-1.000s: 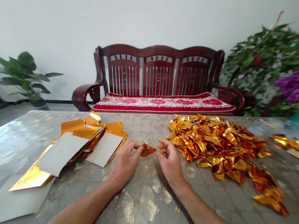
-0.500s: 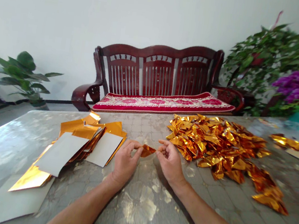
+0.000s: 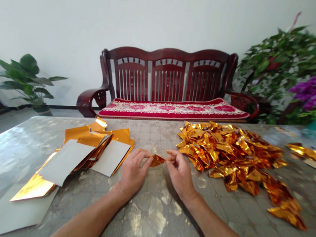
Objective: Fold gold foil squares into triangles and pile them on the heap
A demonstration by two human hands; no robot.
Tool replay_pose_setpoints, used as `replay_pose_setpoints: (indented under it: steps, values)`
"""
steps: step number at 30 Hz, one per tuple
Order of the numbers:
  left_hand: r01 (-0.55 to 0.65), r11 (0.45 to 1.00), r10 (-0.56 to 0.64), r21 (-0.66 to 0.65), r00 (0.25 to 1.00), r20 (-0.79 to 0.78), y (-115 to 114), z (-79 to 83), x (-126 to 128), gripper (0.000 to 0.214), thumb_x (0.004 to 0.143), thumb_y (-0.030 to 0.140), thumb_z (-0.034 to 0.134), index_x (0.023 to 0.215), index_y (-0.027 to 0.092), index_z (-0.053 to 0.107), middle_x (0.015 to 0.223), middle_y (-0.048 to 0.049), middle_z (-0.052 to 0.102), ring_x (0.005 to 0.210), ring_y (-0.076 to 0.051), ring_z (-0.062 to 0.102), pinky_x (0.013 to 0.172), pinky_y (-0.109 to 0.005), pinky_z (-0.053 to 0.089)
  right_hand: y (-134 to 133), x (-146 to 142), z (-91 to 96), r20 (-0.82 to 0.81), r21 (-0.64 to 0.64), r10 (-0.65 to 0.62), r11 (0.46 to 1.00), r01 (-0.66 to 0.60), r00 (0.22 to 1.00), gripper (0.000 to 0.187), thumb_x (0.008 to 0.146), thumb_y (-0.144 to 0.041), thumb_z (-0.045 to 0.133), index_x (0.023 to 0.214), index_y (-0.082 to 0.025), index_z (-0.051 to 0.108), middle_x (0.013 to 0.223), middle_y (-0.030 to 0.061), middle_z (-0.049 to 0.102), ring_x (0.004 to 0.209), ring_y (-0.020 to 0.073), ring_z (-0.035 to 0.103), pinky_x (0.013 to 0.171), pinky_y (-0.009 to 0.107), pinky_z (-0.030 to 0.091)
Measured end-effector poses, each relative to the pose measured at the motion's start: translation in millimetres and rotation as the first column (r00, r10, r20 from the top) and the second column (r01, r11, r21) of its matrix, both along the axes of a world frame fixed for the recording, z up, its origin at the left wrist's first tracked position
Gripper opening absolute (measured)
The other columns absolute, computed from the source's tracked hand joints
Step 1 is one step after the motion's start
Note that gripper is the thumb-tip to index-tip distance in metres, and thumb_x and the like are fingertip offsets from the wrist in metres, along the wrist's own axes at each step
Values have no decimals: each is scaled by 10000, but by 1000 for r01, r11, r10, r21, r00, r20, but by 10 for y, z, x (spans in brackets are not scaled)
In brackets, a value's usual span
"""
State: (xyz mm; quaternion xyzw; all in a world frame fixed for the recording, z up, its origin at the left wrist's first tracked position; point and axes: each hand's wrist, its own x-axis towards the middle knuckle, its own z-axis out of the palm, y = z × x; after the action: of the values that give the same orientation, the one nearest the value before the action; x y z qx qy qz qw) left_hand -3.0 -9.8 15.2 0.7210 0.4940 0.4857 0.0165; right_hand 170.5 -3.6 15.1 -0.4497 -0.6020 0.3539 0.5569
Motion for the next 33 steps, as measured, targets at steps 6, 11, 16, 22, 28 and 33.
replay_pose_setpoints:
  steps: [6, 11, 16, 22, 28, 33]
  values:
    - [6, 997, 13, 76, 971, -239, -80, 101, 23, 109, 937, 257, 561, 889, 215, 650, 910, -43, 692, 866, -197, 610, 782, -326, 412, -86, 53, 108, 308, 368, -77, 929, -44, 948, 201, 926, -251, 548, 1104, -230, 639, 998, 53, 643, 933, 199, 588, 844, 335, 475]
    - [38, 991, 19, 126, 906, -423, -158, 182, 61, 128, 942, 240, 539, 933, 225, 666, 925, -46, 695, 859, -212, 583, 777, -355, 373, -116, 80, 190, 520, 499, -209, 861, -96, 828, 149, 936, -251, 570, 1011, -224, 696, 934, 63, 647, 905, 211, 558, 818, 349, 440]
    - [52, 990, 16, 132, 884, -467, -177, 193, 72, 151, 937, 224, 521, 895, 222, 667, 905, -59, 688, 879, -218, 577, 794, -368, 371, -147, 109, 248, 672, 555, -326, 816, -161, 665, 163, 948, -250, 549, 917, -228, 708, 883, 61, 663, 855, 217, 522, 769, 362, 382]
    - [71, 990, -5, 121, 879, -476, -188, 217, 86, 170, 933, 215, 511, 860, 221, 664, 866, -55, 683, 870, -213, 582, 794, -373, 375, -166, 98, 284, 742, 598, -432, 773, -214, 513, 187, 941, -192, 518, 815, -207, 656, 829, 67, 653, 825, 229, 491, 730, 384, 331]
    - [66, 991, -7, 115, 893, -451, -193, 206, 94, 168, 930, 215, 518, 844, 226, 662, 853, -53, 687, 832, -210, 585, 763, -366, 374, -164, 54, 299, 743, 607, -453, 767, -209, 493, 205, 938, -191, 505, 772, -204, 624, 786, 65, 619, 797, 227, 475, 725, 383, 322]
    - [62, 993, -19, 96, 918, -396, -195, 190, 79, 158, 931, 205, 519, 861, 217, 660, 881, -56, 689, 810, -204, 590, 732, -349, 390, -158, 62, 320, 744, 553, -364, 806, -212, 560, 190, 926, -166, 501, 816, -198, 653, 827, 69, 639, 820, 233, 499, 740, 381, 359]
